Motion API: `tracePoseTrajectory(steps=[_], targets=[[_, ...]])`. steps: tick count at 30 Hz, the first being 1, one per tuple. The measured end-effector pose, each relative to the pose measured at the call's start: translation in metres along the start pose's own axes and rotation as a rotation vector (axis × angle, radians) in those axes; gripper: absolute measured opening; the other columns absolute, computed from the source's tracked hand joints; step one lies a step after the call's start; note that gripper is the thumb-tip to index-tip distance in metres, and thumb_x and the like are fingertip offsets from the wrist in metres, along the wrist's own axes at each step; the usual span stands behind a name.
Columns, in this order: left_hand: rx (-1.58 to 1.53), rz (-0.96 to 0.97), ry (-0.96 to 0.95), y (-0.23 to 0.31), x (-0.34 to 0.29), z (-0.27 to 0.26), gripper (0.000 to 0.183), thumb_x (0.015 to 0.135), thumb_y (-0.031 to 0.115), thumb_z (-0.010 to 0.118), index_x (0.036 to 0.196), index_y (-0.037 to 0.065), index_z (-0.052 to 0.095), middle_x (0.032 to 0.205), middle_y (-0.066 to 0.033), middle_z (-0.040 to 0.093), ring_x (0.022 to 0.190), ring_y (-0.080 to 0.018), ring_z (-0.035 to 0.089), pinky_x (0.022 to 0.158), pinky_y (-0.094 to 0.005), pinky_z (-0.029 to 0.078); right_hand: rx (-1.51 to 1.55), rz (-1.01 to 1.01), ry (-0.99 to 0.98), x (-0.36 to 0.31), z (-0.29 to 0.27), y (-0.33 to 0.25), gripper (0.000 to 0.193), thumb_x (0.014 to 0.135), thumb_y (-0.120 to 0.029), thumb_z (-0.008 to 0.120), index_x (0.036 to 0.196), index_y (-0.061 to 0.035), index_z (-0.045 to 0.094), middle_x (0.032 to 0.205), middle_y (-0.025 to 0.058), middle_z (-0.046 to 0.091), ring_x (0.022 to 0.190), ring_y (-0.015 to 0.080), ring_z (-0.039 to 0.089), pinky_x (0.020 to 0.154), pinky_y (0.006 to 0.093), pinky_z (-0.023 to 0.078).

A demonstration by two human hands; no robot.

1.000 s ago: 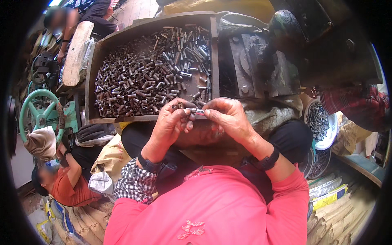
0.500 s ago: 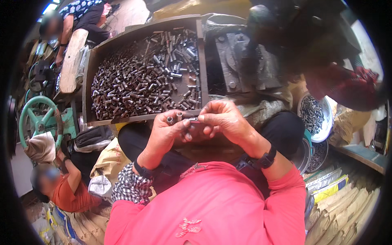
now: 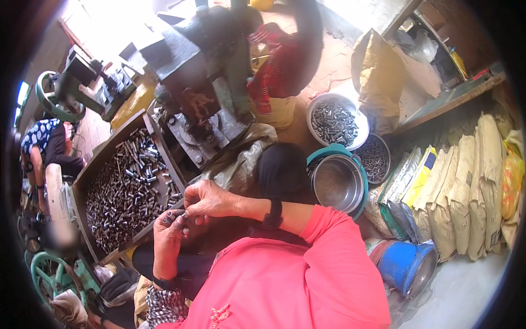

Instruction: Sorting through small cylindrical metal components and feeding them into a press machine.

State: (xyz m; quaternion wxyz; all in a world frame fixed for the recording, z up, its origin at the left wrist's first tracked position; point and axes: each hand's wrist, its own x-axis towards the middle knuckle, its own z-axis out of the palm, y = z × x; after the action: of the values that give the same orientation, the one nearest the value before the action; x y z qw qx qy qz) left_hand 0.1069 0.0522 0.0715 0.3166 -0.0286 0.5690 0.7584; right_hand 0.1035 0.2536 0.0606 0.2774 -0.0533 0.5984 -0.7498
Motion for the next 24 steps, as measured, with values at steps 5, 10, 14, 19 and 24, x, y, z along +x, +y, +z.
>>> tracePoseTrajectory(steps=[5, 10, 14, 19, 24], targets=[[-0.005, 0.027, 0.090, 0.007, 0.000, -0.007, 0.016, 0.084, 0.008, 0.063, 0.097, -0.001, 0.059, 0.079, -0.0054, 0.062, 0.058, -0.0098, 0.057, 0.048, -0.0208, 0.047, -0.737, -0.426, 0.282, -0.046, -0.015, -0.046, 0.032, 0.078, -0.025, 0.065, 0.098, -0.0003, 0.059, 0.088, 0.0194, 0.061, 0.083, 0.0331, 0.061, 0.072, 0.0398, 0.048], [0.031, 0.040, 0.138, 0.027, 0.018, -0.023, 0.016, 0.084, 0.008, 0.064, 0.095, -0.002, 0.059, 0.080, -0.0077, 0.063, 0.061, -0.0113, 0.059, 0.053, -0.0219, 0.048, -0.762, -1.189, 0.898, -0.123, -0.064, -0.135, 0.027, 0.080, 0.001, 0.059, 0.105, 0.0046, 0.050, 0.099, 0.0169, 0.060, 0.091, 0.0266, 0.058, 0.080, 0.0347, 0.047], [0.113, 0.135, 0.175, 0.038, 0.049, -0.017, 0.018, 0.084, 0.010, 0.063, 0.097, -0.001, 0.058, 0.081, -0.0060, 0.062, 0.063, -0.0107, 0.059, 0.054, -0.0221, 0.050, -0.731, -0.909, 1.336, -0.124, -0.131, -0.138, 0.037, 0.090, -0.014, 0.056, 0.119, 0.0061, 0.048, 0.118, 0.0149, 0.053, 0.110, 0.0197, 0.049, 0.096, 0.0317, 0.036], [0.193, 0.199, 0.144, 0.048, 0.116, -0.007, 0.021, 0.084, 0.014, 0.064, 0.096, -0.001, 0.059, 0.078, -0.0052, 0.062, 0.063, -0.0113, 0.062, 0.053, -0.0221, 0.051, -0.576, -0.849, 1.209, -0.088, -0.183, -0.074, 0.037, 0.086, -0.012, 0.060, 0.120, 0.0008, 0.051, 0.118, 0.0080, 0.055, 0.108, 0.0166, 0.050, 0.095, 0.0300, 0.036], [0.159, 0.208, 0.184, 0.044, 0.174, -0.021, 0.020, 0.083, 0.014, 0.065, 0.097, 0.000, 0.058, 0.080, -0.0044, 0.063, 0.065, -0.0112, 0.063, 0.055, -0.0223, 0.052, -0.423, -0.835, 1.070, -0.087, -0.200, -0.080, 0.040, 0.083, -0.006, 0.062, 0.121, -0.0028, 0.051, 0.119, 0.0065, 0.054, 0.109, 0.0182, 0.051, 0.097, 0.0350, 0.037]])
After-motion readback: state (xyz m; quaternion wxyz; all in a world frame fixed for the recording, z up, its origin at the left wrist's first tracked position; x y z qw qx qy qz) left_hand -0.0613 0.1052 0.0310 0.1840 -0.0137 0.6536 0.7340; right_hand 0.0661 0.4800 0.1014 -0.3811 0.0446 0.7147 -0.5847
